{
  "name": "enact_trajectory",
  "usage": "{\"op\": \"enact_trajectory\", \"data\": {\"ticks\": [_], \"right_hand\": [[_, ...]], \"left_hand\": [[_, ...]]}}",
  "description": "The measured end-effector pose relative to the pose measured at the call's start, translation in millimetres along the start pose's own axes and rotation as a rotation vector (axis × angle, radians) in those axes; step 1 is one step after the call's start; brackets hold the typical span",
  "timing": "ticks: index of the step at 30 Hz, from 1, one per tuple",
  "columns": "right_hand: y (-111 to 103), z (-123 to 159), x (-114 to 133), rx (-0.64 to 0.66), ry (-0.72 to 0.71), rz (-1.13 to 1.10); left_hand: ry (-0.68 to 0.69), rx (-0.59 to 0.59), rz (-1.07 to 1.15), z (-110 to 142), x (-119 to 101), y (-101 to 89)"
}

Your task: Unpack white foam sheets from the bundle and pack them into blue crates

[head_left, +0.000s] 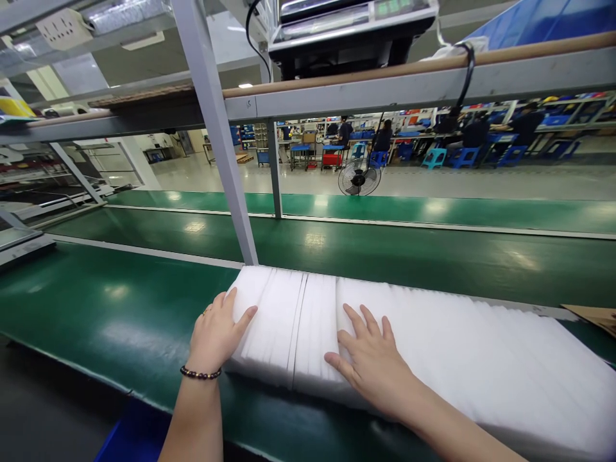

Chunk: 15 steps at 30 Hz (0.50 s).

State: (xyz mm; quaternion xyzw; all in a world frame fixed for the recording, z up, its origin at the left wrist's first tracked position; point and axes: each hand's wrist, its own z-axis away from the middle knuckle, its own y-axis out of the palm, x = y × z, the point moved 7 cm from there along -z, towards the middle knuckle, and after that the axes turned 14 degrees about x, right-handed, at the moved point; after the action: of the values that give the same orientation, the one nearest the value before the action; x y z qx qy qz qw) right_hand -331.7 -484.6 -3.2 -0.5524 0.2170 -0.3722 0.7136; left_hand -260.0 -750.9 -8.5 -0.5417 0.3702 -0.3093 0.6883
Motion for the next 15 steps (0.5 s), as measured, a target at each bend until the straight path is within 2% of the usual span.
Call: {"op": "enact_trajectory", "data": {"ticks": [7, 11, 15], "right_hand": [[6.1, 4.9, -8.8, 0.004, -0.023, -0.018], [1.1, 4.7, 2.4, -0.026, -0.074, -0.069], [-1.5, -1.7, 11.7, -0.033, -0.03, -0.077]], "left_hand": [[0.006, -0.004, 0.001, -0.1, 0.3, -0.6], [0.016, -0.011, -0.002, 0.1, 0.1, -0.4], [0.022, -0.016, -0.01, -0.3, -0.3, -0.1]]}}
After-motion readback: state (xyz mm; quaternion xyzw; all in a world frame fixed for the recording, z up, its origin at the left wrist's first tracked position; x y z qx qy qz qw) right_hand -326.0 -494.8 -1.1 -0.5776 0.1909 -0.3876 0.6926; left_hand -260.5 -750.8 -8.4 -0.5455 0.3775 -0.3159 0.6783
